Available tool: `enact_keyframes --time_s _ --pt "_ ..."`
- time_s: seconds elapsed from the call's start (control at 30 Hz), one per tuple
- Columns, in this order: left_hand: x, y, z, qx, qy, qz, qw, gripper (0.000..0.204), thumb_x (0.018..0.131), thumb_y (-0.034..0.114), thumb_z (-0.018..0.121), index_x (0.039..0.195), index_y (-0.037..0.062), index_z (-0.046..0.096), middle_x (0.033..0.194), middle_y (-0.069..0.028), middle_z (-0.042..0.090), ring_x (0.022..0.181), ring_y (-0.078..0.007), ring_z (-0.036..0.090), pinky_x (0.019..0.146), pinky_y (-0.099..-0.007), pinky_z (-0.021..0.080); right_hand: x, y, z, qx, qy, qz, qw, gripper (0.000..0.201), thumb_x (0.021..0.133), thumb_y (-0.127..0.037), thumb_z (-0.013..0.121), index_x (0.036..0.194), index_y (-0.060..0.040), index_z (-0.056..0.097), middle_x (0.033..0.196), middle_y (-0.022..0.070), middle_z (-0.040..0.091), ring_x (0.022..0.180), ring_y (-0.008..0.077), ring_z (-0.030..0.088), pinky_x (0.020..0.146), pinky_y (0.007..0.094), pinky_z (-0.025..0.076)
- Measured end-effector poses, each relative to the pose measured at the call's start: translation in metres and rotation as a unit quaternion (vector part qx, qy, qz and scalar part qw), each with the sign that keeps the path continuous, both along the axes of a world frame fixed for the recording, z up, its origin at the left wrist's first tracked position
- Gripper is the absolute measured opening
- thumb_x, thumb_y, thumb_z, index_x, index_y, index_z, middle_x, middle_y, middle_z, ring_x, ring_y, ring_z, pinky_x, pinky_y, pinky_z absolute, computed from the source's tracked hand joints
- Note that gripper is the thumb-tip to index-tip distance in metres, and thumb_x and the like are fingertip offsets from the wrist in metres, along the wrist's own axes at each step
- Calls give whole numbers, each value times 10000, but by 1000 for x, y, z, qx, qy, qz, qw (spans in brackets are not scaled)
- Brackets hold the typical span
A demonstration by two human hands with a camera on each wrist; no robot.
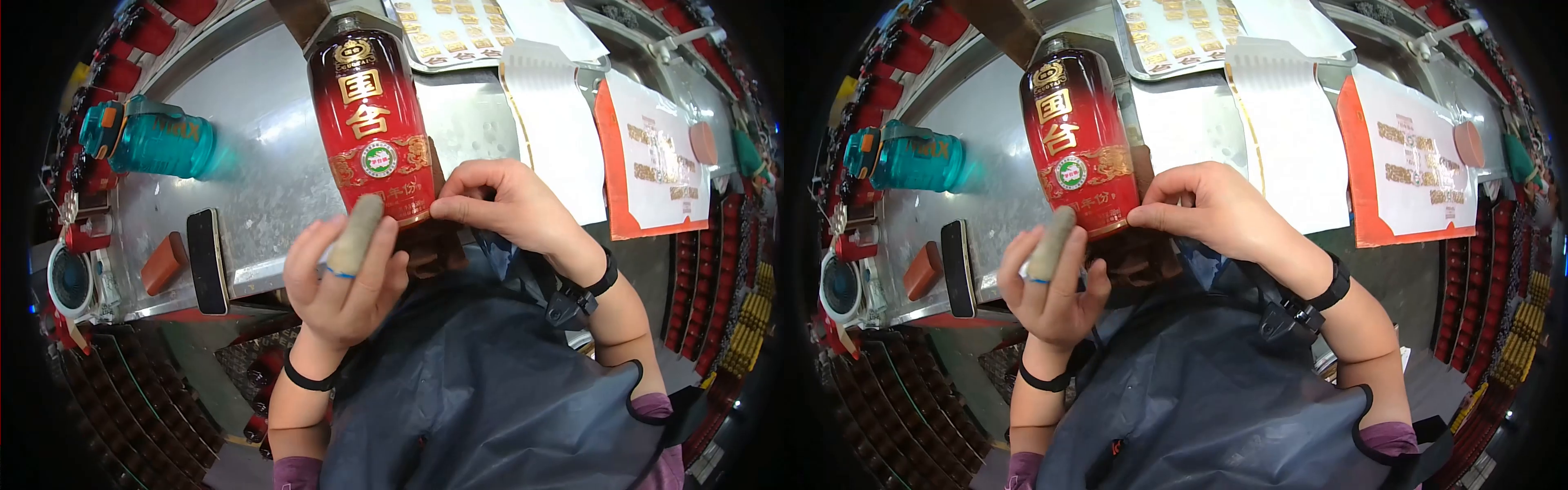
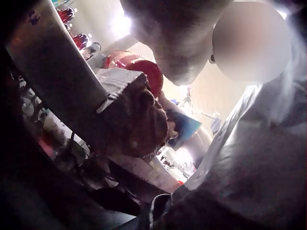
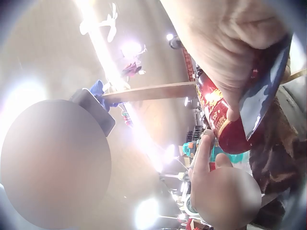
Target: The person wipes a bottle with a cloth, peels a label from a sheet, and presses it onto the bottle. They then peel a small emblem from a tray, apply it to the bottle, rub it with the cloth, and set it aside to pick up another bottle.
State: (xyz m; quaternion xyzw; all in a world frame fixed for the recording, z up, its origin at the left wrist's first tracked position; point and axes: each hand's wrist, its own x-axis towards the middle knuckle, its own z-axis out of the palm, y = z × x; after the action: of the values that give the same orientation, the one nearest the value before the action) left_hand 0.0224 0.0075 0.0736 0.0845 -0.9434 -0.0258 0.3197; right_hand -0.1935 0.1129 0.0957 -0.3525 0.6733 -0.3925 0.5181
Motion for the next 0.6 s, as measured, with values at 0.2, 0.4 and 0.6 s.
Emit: enact_keyframes --time_s 0.2,0.4,0.6 --pt "-28 -11 5 82 -14 55 995 672 783 195 811 1371 -7 555 1397 -200 546 1258 -376 532 1028 -440 437 1 7 13 -69 104 2 992 110 871 -150 762 869 -48 721 796 -34 592 639 53 427 584 217 368" --pt "-23 -11 3 107 -16 67 992 646 818 160 768 1388 -24 525 1402 -238 525 1269 -417 520 1036 -451 452 -4 12 15 -51 89 -22 994 110 865 -150 767 856 -53 714 774 -47 576 631 42 407 574 215 354" --pt "-15 -9 -7 165 1 79 983 681 880 208 752 1438 -45 454 1339 -222 582 1191 -354 590 962 -397 488 -3 9 8 -60 58 -30 996 204 854 -233 769 824 -40 713 696 -4 609 596 66 443 547 245 385"
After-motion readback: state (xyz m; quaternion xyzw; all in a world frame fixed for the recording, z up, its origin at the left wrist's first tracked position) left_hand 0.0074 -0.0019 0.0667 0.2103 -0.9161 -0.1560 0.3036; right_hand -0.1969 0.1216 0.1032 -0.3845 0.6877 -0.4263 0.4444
